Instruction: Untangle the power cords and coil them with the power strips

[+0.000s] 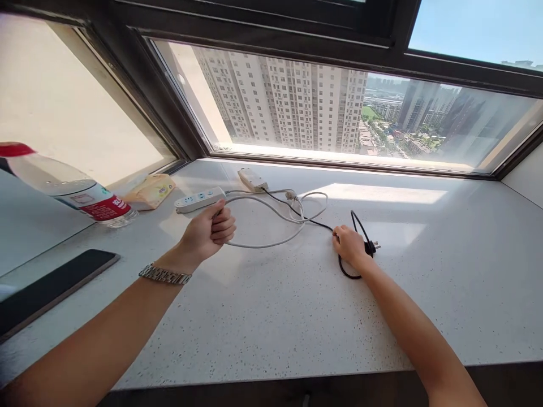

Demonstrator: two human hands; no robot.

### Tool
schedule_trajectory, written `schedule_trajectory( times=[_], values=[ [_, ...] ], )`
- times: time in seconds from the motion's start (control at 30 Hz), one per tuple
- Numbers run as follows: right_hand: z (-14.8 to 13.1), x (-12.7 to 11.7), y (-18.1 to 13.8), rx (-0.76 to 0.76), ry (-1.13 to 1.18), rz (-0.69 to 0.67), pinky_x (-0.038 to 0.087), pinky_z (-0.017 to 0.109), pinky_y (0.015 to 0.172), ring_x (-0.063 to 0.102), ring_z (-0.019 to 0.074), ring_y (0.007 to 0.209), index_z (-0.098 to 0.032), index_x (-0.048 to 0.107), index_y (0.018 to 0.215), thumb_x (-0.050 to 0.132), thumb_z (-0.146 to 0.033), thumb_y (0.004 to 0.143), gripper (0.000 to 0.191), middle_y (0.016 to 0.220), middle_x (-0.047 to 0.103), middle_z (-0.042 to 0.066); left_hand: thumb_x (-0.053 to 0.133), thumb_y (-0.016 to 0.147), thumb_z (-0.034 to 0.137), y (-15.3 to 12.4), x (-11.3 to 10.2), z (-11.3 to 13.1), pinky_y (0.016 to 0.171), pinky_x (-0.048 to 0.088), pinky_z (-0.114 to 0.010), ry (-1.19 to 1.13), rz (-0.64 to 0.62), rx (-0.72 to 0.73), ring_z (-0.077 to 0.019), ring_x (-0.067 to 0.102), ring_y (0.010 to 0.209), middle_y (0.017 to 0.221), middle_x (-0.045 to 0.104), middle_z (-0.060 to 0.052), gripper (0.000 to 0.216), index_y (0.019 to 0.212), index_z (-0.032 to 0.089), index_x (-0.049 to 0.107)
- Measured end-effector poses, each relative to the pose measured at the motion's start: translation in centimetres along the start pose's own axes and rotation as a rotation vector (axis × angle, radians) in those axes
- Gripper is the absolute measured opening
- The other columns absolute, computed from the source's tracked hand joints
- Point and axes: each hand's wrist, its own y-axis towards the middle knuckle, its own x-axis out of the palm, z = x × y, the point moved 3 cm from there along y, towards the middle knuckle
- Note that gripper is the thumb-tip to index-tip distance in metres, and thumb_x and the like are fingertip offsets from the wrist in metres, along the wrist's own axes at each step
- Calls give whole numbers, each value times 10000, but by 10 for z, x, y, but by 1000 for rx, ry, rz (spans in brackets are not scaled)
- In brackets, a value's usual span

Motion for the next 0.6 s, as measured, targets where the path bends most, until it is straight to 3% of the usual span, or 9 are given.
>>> schedule_trajectory(
  times=[0.13, 0.23, 0.43, 0.53, 0.6],
  values=[
    [40, -15, 7, 190, -126, -19, 348, 256, 570, 613, 189, 791, -155, 597, 1084, 418, -215, 956, 228, 998, 654, 117, 384, 953, 306, 17, -20, -1, 300, 124, -186, -78, 186, 17, -46, 167, 287, 372, 157, 64, 506, 494, 190, 204],
    [68, -26, 12, 273, -169, -8, 347, 264, 571, 614, 199, 756, -127, 614, 975, 417, -184, 951, 206, 952, 642, 144, 357, 949, 304, 25, -31, 2, 298, 112, -192, -79, 252, 39, -48, 155, 278, 350, 146, 63, 492, 503, 192, 181],
    [117, -48, 9, 423, -217, 87, 344, 308, 595, 604, 222, 751, -113, 600, 993, 380, -164, 963, 228, 1011, 607, 201, 305, 935, 314, 33, -52, 3, 299, 113, -187, 10, 365, 52, -50, 130, 271, 336, 128, 67, 462, 518, 200, 145],
    [129, -55, 4, 462, -228, 100, 336, 312, 586, 591, 214, 741, -132, 615, 955, 380, -139, 946, 235, 1017, 607, 203, 383, 888, 296, 35, -56, -2, 301, 137, -169, 118, 336, -46, -48, 157, 271, 338, 181, 77, 422, 488, 209, 280],
    [131, -56, 1, 457, -226, 86, 330, 306, 574, 586, 216, 764, -134, 628, 916, 394, -121, 925, 235, 997, 618, 197, 492, 808, 273, 34, -56, -4, 308, 234, -177, 203, 278, -163, -65, 275, 284, 355, 332, 54, 292, 528, 189, 478]
  ],
)
